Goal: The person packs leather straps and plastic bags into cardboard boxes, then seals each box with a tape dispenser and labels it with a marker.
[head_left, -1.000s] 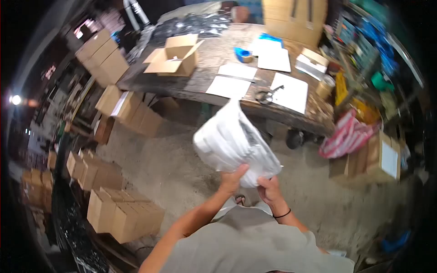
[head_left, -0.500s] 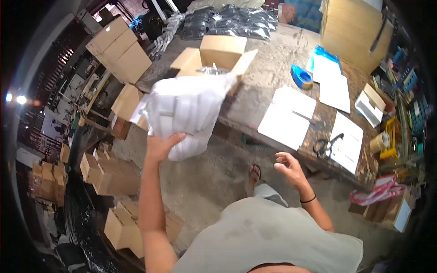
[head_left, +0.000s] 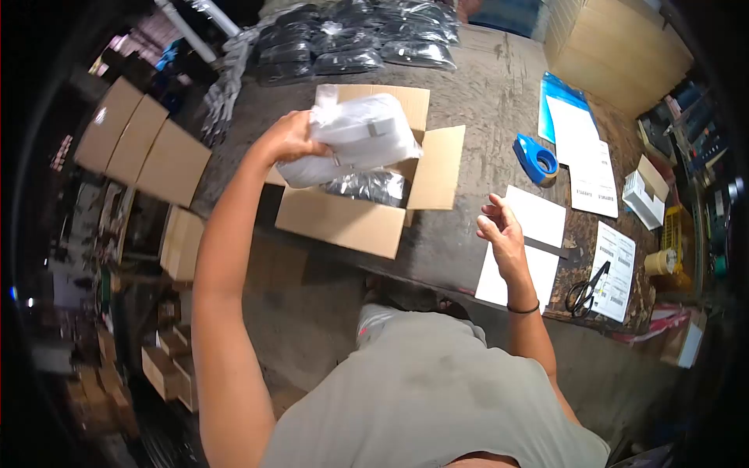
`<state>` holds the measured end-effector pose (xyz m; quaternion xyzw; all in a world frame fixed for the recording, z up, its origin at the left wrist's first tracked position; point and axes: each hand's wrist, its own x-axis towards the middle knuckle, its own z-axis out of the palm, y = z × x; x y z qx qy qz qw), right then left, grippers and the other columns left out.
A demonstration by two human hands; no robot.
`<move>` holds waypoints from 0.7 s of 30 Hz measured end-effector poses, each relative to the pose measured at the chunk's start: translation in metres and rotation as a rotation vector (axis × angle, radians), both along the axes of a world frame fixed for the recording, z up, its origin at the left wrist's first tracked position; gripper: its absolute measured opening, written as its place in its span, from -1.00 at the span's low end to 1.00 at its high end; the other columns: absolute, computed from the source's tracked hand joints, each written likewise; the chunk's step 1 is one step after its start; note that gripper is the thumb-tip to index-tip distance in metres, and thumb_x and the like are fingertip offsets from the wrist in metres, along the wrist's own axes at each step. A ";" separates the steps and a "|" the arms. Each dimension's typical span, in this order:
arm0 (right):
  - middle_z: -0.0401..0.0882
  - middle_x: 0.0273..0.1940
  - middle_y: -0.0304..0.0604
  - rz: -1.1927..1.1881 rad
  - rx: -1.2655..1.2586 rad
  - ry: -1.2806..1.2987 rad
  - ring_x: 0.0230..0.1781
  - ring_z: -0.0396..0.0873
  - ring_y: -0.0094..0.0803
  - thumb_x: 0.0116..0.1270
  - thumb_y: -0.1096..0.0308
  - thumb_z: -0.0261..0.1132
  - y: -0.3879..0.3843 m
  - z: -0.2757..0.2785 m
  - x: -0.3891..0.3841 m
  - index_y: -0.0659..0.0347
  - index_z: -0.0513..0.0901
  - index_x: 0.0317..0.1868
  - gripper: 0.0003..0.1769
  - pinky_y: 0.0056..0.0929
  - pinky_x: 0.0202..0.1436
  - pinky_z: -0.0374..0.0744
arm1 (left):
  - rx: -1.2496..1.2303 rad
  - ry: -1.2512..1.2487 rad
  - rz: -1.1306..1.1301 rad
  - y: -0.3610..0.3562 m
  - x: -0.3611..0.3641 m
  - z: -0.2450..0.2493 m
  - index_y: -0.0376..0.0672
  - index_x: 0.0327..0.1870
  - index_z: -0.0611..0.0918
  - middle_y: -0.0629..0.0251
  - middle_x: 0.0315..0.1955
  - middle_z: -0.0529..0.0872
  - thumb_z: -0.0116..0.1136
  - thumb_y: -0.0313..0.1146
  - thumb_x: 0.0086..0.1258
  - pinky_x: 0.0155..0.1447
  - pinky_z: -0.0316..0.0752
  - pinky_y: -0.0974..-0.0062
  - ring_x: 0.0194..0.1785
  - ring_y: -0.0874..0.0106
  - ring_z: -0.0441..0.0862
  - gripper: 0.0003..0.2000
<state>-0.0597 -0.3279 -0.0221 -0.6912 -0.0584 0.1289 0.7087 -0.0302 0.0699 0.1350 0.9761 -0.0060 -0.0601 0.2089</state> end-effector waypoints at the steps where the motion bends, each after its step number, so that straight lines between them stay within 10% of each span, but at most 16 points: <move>1: 0.41 0.14 0.00 -0.036 -0.006 0.020 0.06 0.46 -0.37 0.28 0.24 0.33 0.011 -0.001 0.000 0.31 0.25 0.37 -0.28 -0.43 0.03 0.53 | 0.031 0.114 -0.111 0.003 0.025 -0.010 -0.18 0.05 0.59 0.05 -0.09 0.70 0.44 -0.27 -0.07 0.11 0.49 0.30 0.01 0.14 0.64 -0.44; 7: 0.40 0.22 0.07 -0.323 -0.067 0.192 0.09 0.47 -0.33 0.26 0.19 0.36 0.089 -0.009 0.002 0.36 0.14 0.43 -0.14 -0.40 0.02 0.53 | 0.095 0.283 -0.441 0.059 0.138 -0.228 -0.10 0.19 0.50 0.00 0.10 0.59 0.46 -0.15 -0.02 0.25 0.39 0.25 0.20 0.13 0.49 -0.33; 10: 0.51 0.11 -0.14 -0.327 -0.108 0.227 0.03 0.49 -0.51 0.30 0.27 0.30 0.105 0.004 0.004 0.30 0.25 0.39 -0.29 -0.52 0.01 0.52 | 0.251 0.247 -0.320 0.043 0.112 -0.220 -0.02 0.24 0.46 0.05 0.25 0.44 0.45 -0.14 0.02 0.37 0.26 0.25 0.38 0.11 0.28 -0.31; 16: 0.43 0.20 -0.01 -0.032 -0.447 -0.257 0.22 0.39 -0.21 0.26 0.27 0.34 0.157 0.022 0.005 0.29 0.38 0.31 -0.36 -0.27 0.29 0.37 | -0.131 -0.699 0.000 0.128 0.014 -0.173 -0.24 0.32 0.32 -0.02 0.30 0.32 0.35 -0.26 0.14 0.43 0.09 0.08 0.39 0.02 0.22 -0.30; 19: 0.45 0.12 0.02 0.206 -0.918 -0.568 0.22 0.35 -0.04 0.25 0.26 0.31 0.186 0.029 0.007 0.20 0.47 0.20 -0.49 -0.17 0.29 0.36 | -0.655 -0.535 0.834 0.200 -0.045 -0.223 -0.37 0.36 0.24 -0.05 0.32 0.34 0.21 -0.42 0.23 0.45 0.11 0.23 0.41 0.05 0.24 -0.34; 21: 0.47 0.08 -0.04 0.236 -0.990 -0.620 0.21 0.35 -0.04 0.22 0.39 0.26 0.183 0.015 0.008 0.18 0.51 0.14 -0.56 -0.20 0.28 0.39 | -0.592 -0.354 0.680 0.191 -0.081 -0.235 -0.31 0.40 0.17 -0.02 0.35 0.30 0.18 -0.47 0.24 0.45 0.13 0.26 0.41 0.09 0.25 -0.31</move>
